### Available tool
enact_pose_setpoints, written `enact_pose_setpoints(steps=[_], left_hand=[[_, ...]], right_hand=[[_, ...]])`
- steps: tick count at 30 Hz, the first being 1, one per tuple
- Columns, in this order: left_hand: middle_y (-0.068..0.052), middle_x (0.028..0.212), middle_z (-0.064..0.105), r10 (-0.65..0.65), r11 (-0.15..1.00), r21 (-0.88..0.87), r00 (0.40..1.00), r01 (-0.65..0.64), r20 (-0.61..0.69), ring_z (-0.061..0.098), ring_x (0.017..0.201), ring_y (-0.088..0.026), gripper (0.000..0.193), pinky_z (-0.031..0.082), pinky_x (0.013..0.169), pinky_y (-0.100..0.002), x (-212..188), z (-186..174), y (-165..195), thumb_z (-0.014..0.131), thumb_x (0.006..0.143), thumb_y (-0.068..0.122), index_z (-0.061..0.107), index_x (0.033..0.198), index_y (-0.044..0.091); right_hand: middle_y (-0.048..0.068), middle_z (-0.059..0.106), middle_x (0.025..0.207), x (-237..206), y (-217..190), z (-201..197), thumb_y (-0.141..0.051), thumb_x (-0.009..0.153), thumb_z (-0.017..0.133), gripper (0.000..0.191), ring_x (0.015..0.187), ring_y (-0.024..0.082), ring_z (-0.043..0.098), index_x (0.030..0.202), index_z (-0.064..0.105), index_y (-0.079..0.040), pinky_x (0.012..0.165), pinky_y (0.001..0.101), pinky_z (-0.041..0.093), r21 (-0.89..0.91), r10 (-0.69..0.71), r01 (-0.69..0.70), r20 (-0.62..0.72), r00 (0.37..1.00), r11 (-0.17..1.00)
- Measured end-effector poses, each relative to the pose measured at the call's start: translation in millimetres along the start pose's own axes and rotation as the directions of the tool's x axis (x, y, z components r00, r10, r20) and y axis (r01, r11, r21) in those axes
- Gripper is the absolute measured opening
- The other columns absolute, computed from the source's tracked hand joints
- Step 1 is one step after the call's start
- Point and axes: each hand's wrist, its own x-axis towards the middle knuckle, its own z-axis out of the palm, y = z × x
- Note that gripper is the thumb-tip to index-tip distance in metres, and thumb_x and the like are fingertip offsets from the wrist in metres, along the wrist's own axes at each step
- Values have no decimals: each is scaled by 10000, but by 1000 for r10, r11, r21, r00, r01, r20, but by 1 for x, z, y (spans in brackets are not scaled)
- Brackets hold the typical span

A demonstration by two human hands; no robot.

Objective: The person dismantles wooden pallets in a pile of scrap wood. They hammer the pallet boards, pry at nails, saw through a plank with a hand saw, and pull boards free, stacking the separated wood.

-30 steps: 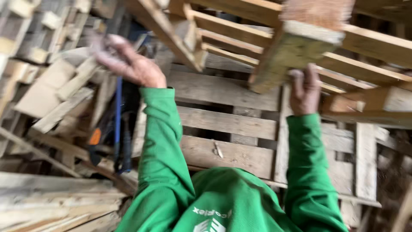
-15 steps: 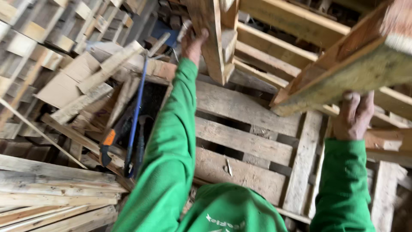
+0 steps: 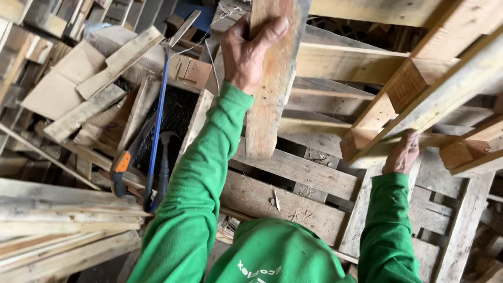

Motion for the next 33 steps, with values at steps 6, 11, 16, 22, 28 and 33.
enact_pose_setpoints(steps=[6, 11, 16, 22, 28, 33], left_hand=[[-96, 834, 624, -356, 934, -185, 831, 305, -428, 628, 774, -227, 454, 579, 697, -431, -23, -27, -80, 837, 890, 389, 563, 844, 30], [-190, 1457, 613, -704, 650, -466, 706, 600, -72, 606, 1294, -255, 692, 485, 1114, -384, -76, -70, -151, 806, 886, 318, 572, 1421, -53], [-151, 1417, 555, -703, 677, -324, 451, 661, -550, 610, 1212, -258, 763, 526, 1049, -426, -116, -65, -200, 842, 799, 178, 392, 1403, 53], [-140, 1279, 684, -537, 804, -43, 695, 593, -478, 661, 1130, -239, 484, 577, 1010, -411, -136, -62, -189, 814, 901, 151, 597, 1294, -31], [-161, 1362, 599, -306, 710, 318, 682, 628, -664, 615, 1225, -252, 567, 553, 1075, -416, -197, -64, -155, 796, 977, 248, 506, 1385, -19], [-188, 1551, 416, -623, 580, 131, 541, 804, -565, 534, 1387, -291, 850, 503, 1131, -437, -329, -47, -104, 738, 965, 381, 275, 1573, 8]], right_hand=[[116, 665, 945, 18, 21, 0, -565, 1095, 622, 605, 860, 256, 569, 1088, 691, 36, 786, 406, 465, -53, 266, -261, 265, 927, 964], [265, 701, 951, 7, 27, 11, -612, 1050, 553, 609, 915, 442, 669, 1134, 745, -40, 788, 492, 521, -608, 248, 69, 422, 872, 791], [287, 703, 947, -4, 42, 23, -616, 1058, 493, 602, 917, 454, 688, 1065, 704, -51, 822, 505, 526, -713, 485, -109, 348, 803, 692], [233, 724, 928, -16, 29, 5, -616, 934, 510, 567, 874, 408, 694, 1077, 711, -105, 773, 476, 524, -570, 443, -187, 352, 824, 800], [261, 710, 936, -35, 9, -23, -610, 940, 509, 564, 928, 449, 680, 1027, 677, -79, 823, 511, 515, -609, 460, -159, 377, 804, 777], [264, 711, 1081, -44, 31, -46, -737, 920, 498, 732, 1052, 430, 674, 1174, 668, -72, 923, 495, 503, -671, 546, -146, 437, 715, 727]])
